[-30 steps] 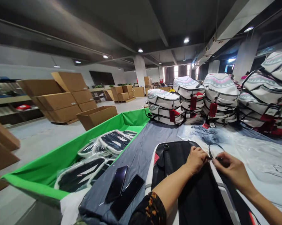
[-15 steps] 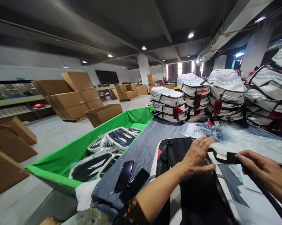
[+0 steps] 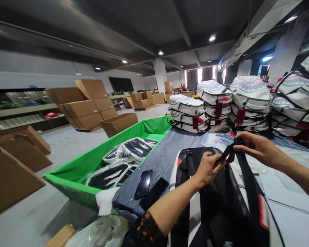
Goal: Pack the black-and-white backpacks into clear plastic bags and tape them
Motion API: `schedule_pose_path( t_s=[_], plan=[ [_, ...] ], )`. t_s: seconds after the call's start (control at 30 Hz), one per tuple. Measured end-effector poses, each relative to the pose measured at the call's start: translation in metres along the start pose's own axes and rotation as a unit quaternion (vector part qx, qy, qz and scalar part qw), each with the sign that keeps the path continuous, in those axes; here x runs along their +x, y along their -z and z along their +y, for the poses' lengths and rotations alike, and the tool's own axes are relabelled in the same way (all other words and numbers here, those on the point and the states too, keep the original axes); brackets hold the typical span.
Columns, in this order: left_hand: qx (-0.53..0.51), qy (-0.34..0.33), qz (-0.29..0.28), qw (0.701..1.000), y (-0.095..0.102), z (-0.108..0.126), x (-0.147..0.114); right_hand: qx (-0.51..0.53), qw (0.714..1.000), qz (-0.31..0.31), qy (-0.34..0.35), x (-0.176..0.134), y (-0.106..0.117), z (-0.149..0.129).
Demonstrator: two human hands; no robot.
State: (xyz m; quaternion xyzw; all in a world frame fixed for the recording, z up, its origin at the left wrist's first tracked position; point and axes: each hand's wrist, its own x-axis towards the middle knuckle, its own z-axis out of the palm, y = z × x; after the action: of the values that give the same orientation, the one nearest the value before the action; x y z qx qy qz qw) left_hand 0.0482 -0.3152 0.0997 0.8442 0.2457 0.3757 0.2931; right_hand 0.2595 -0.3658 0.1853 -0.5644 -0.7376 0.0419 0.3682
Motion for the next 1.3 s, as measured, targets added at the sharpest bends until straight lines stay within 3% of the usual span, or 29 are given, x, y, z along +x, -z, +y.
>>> schedule_pose_path(
  t_s=[0.1, 0.2, 0.27, 0.37, 0.43, 0.47, 0.53, 0.6, 0.63, 0.73, 0.8, 0.93, 1.07, 1.2, 1.3],
  plan=[
    [-0.212, 0.177, -0.001, 0.961, -0.023, 0.01, -0.058, -0.076, 0.993, -0.068, 0.05, 0.03, -0.052, 0.028],
    [-0.384, 0.304, 0.025, 0.871, -0.046, 0.018, -0.102, -0.121, 0.98, -0.139, 0.079, 0.056, -0.121, 0.053],
    [-0.415, 0.367, 0.027, 0.832, -0.047, 0.019, -0.118, -0.135, 0.976, -0.149, 0.08, 0.067, -0.159, 0.065],
    [-0.343, 0.426, -0.107, 0.83, -0.021, 0.015, -0.125, -0.151, 0.974, -0.15, 0.072, 0.08, -0.188, 0.084],
    [-0.245, 0.414, -0.173, 0.859, 0.009, 0.005, -0.118, -0.156, 0.975, -0.147, 0.056, 0.086, -0.193, 0.098],
    [-0.171, 0.389, -0.159, 0.891, 0.025, -0.003, -0.11, -0.158, 0.976, -0.145, 0.045, 0.088, -0.193, 0.104],
    [0.025, 0.314, -0.055, 0.948, 0.053, -0.029, -0.085, -0.166, 0.975, -0.143, 0.017, 0.087, -0.193, 0.114],
    [0.2, 0.247, 0.023, 0.948, 0.072, -0.065, -0.05, -0.171, 0.976, -0.135, 0.003, 0.082, -0.196, 0.12],
    [0.242, 0.246, 0.029, 0.938, 0.077, -0.085, -0.032, -0.167, 0.978, -0.125, 0.005, 0.078, -0.198, 0.122],
    [0.257, 0.263, -0.011, 0.93, 0.072, -0.135, 0.008, -0.125, 0.989, -0.066, 0.044, 0.063, -0.207, 0.126],
    [0.246, 0.24, -0.028, 0.939, 0.061, -0.152, 0.017, -0.098, 0.993, -0.016, 0.068, 0.053, -0.211, 0.127],
    [0.243, 0.155, 0.023, 0.957, 0.04, -0.155, -0.009, -0.104, 0.989, 0.06, 0.09, 0.026, -0.21, 0.12],
    [0.272, 0.1, 0.087, 0.953, 0.024, -0.143, -0.058, -0.131, 0.982, 0.031, 0.13, -0.014, -0.2, 0.111],
    [0.324, 0.08, 0.025, 0.942, 0.011, -0.135, -0.087, -0.138, 0.981, -0.022, 0.134, -0.047, -0.197, 0.119],
    [0.336, 0.111, -0.063, 0.933, 0.012, -0.146, -0.077, -0.136, 0.98, -0.071, 0.126, -0.052, -0.205, 0.124]
  ],
)
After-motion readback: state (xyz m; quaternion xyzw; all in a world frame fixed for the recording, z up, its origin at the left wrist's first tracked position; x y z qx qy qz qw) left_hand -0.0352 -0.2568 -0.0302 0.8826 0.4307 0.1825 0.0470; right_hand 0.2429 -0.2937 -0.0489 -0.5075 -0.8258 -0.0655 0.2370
